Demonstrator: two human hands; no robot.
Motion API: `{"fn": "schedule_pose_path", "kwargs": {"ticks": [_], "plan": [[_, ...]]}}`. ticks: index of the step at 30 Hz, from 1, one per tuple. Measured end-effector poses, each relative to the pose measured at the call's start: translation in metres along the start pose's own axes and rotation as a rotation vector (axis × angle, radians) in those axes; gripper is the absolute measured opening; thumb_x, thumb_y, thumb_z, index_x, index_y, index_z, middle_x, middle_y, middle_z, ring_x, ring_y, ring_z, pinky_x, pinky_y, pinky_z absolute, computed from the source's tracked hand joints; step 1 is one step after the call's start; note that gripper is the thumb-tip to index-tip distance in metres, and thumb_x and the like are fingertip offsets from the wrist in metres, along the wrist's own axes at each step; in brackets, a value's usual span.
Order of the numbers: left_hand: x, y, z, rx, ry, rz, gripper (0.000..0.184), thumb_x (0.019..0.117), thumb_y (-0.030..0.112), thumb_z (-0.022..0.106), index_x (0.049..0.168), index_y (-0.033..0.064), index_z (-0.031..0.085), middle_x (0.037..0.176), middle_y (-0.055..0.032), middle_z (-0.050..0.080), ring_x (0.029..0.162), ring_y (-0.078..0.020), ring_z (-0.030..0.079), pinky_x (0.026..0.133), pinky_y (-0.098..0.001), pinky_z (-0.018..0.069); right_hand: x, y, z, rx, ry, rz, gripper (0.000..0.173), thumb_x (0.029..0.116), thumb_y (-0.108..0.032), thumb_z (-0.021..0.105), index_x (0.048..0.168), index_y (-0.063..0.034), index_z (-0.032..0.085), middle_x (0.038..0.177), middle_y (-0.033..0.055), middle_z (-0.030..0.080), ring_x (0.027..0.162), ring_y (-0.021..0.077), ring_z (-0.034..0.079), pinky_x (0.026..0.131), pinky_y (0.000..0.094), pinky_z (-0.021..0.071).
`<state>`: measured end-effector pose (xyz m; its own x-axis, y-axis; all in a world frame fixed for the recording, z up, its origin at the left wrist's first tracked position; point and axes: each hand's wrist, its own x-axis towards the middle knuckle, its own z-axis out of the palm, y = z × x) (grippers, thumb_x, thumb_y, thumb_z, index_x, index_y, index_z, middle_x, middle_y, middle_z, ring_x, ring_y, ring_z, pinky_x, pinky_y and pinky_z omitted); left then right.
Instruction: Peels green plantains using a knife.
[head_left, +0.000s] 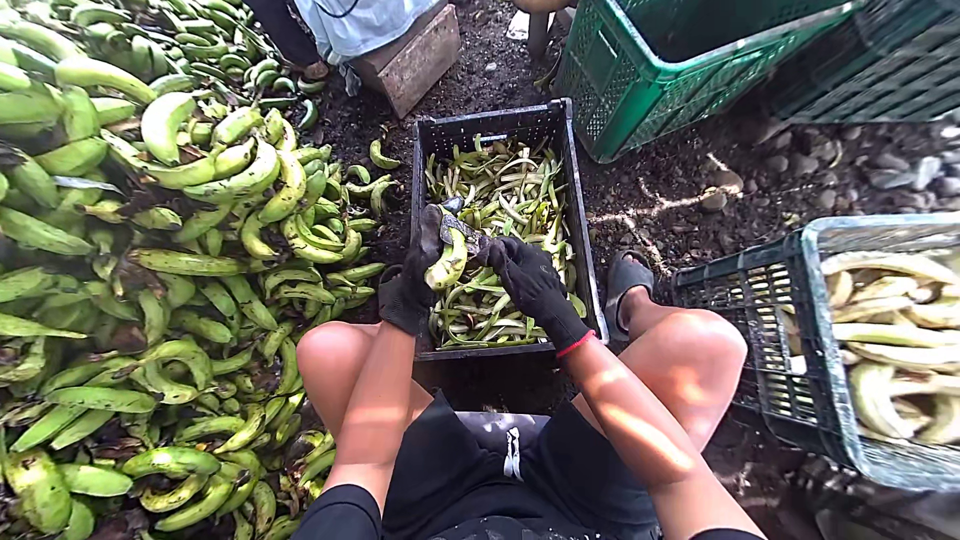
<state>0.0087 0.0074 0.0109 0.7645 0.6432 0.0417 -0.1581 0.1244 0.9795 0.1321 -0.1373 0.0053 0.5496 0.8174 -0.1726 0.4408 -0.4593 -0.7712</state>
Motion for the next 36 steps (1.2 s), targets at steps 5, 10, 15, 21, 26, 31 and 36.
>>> {"fn": "schedule_pose_path", "kwargs": {"ticks": [5, 10, 15, 21, 26, 31, 36], "plan": [[-0.018, 0.001, 0.019, -0.064, -0.208, -0.351, 0.044, 0.1094, 0.045, 0.028, 0.126, 0.0141, 0.054, 0.089, -0.0059, 0.069, 0.070, -0.0165, 0.068, 0.057, -0.0319, 0.0596, 0.031, 0.003, -0.006, -0.038, -0.071, 0.124, 0.060, 0.1081, -0.058, 0.027, 0.127, -0.0171, 0.067, 0.118, 0.0148, 0.071, 0.117, 0.0355, 0.064, 0.095, 0.0650, 0.0464], [0.001, 0.001, 0.019, 0.013, 0.170, -0.202, 0.053, 0.1105, 0.048, 0.023, 0.139, 0.0150, 0.053, 0.089, -0.0070, 0.069, 0.066, -0.0184, 0.068, 0.058, -0.0353, 0.0609, 0.033, 0.014, -0.013, 0.079, -0.064, 0.025, 0.061, 0.1123, -0.045, 0.019, 0.145, -0.0050, 0.052, 0.138, 0.0214, 0.061, 0.125, 0.0369, 0.061, 0.104, 0.0609, 0.0455], [0.005, 0.005, 0.007, 0.096, 0.387, 0.049, 0.050, 0.1105, 0.047, 0.025, 0.120, 0.0123, 0.061, 0.094, -0.0027, 0.065, 0.073, -0.0134, 0.065, 0.064, -0.0324, 0.0594, 0.009, 0.000, -0.016, 0.495, -0.203, -0.029, 0.051, 0.1031, -0.053, 0.047, 0.133, -0.0134, 0.058, 0.118, 0.0066, 0.066, 0.094, 0.0157, 0.066, 0.077, 0.0401, 0.0579], [0.015, 0.012, -0.002, 0.117, 0.551, 0.308, 0.042, 0.1117, 0.030, 0.029, 0.126, 0.0000, 0.056, 0.106, -0.0073, 0.065, 0.096, -0.0135, 0.065, 0.090, -0.0347, 0.0567, -0.031, -0.008, 0.003, 0.457, -0.412, 0.070, 0.015, 0.0968, -0.019, 0.070, 0.101, -0.0067, 0.064, 0.078, 0.0035, 0.064, 0.069, 0.0120, 0.062, 0.067, 0.0326, 0.0545], [0.016, 0.019, -0.002, 0.317, 0.610, 0.363, 0.040, 0.1107, 0.021, 0.031, 0.128, -0.0033, 0.058, 0.117, -0.0085, 0.064, 0.106, -0.0076, 0.060, 0.098, -0.0264, 0.0495, -0.042, -0.022, 0.004, 0.487, -0.426, 0.095, 0.019, 0.0981, -0.026, 0.070, 0.093, -0.0076, 0.067, 0.065, 0.0009, 0.062, 0.054, 0.0097, 0.059, 0.054, 0.0269, 0.0535], [0.015, 0.022, -0.005, 0.167, 0.610, 0.373, 0.037, 0.1116, 0.023, 0.025, 0.107, 0.0069, 0.058, 0.077, 0.0014, 0.063, 0.067, -0.0117, 0.065, 0.064, -0.0329, 0.0603, -0.044, -0.023, 0.004, 0.385, -0.397, 0.116, 0.022, 0.0976, -0.027, 0.070, 0.088, -0.0077, 0.066, 0.062, 0.0018, 0.060, 0.050, 0.0103, 0.056, 0.050, 0.0275, 0.0505], [0.012, 0.022, -0.011, 0.131, 0.586, 0.451, 0.038, 0.1118, 0.023, 0.022, 0.099, 0.0103, 0.056, 0.077, 0.0035, 0.059, 0.066, -0.0086, 0.061, 0.062, -0.0302, 0.0572, -0.044, -0.033, 0.001, 0.087, -0.370, 0.133, 0.026, 0.0983, -0.033, 0.069, 0.087, -0.0106, 0.063, 0.066, 0.0043, 0.060, 0.056, 0.0160, 0.059, 0.054, 0.0379, 0.0502]]}}
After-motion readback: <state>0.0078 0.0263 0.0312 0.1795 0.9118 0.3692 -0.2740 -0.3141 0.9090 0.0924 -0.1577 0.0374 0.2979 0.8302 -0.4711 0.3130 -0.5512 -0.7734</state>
